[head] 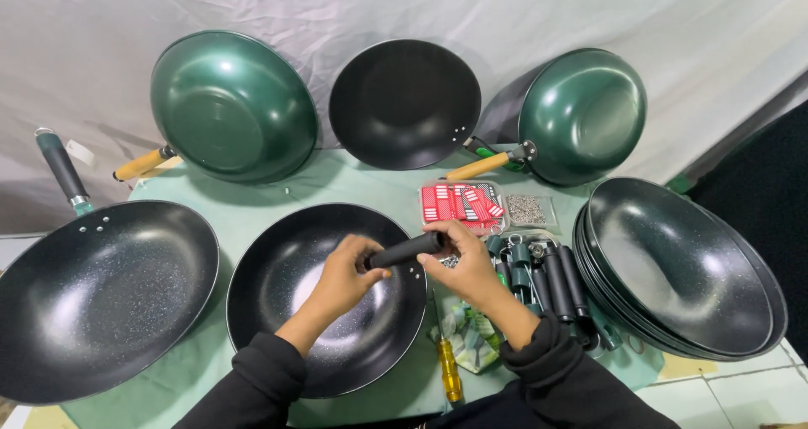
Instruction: Assembling a handle onto a wok using a screwdriver and screws on a demonstration table.
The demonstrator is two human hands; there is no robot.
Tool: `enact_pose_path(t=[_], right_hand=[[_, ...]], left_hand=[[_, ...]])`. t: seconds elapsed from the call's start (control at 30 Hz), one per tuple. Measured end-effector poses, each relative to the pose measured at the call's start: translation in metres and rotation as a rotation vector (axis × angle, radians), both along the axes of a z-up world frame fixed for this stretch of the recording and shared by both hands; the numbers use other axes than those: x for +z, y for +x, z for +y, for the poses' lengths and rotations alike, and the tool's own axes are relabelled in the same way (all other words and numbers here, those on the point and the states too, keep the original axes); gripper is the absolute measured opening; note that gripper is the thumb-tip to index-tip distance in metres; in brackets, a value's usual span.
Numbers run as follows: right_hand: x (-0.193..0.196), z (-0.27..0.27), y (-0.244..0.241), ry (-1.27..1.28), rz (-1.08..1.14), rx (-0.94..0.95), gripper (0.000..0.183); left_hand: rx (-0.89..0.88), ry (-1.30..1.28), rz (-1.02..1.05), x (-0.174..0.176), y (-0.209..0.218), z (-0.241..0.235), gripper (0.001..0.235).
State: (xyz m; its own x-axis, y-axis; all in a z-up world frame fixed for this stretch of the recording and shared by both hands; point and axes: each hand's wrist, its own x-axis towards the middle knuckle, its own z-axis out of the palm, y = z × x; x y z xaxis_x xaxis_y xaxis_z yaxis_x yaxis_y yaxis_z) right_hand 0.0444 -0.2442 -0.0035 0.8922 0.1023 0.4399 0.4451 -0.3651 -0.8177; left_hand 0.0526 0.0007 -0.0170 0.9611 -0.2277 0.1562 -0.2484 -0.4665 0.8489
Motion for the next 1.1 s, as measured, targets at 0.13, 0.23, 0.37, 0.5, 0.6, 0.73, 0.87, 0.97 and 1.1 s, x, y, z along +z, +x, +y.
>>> enact_pose_path(t=[0.13,0.23,0.37,0.5,0.6,0.73,0.87,0.97,1.1], right_hand=[[0.002,-0.010,0.005,-0.113,0.014,-0.005,0.044],[-0.004,-0.013,0.008,-0.278,-0.003,0.011,0.043],[0.003,-0.002,0.001,-0.515,-0.006,0.012,0.043],[-0.018,-0.011,0.017,-0.606,0.067,0.014,0.049],[-0.020,-0.025,0.024,-0.481,0.048,0.002,0.052],[-0.022,-0.048,0.038,-0.406,0.071,-0.060,0.047],[-0.020,-0.074,0.042,-0.509,0.070,-0.164,0.046],[-0.033,-0.096,0.053,-0.706,0.160,-0.263,0.047],[-0.049,-0.116,0.062,-0.876,0.317,-0.344,0.042]], left_hand=[[0.080,-0.042,-0.076,0.013,-0.005,-0.002,0.037],[0.107,-0.005,-0.162,0.019,-0.008,-0.007,0.035],[0.065,0.024,-0.234,0.025,-0.013,-0.017,0.034],[0.077,0.018,-0.297,0.026,-0.011,-0.027,0.041],[0.058,0.106,-0.235,0.037,-0.008,-0.030,0.041],[-0.011,0.310,-0.148,0.006,0.010,-0.038,0.036],[-0.056,0.440,-0.181,-0.005,0.012,-0.059,0.036],[-0.078,0.462,-0.227,-0.020,0.015,-0.080,0.040],[-0.102,0.519,-0.252,-0.033,0.013,-0.105,0.055]])
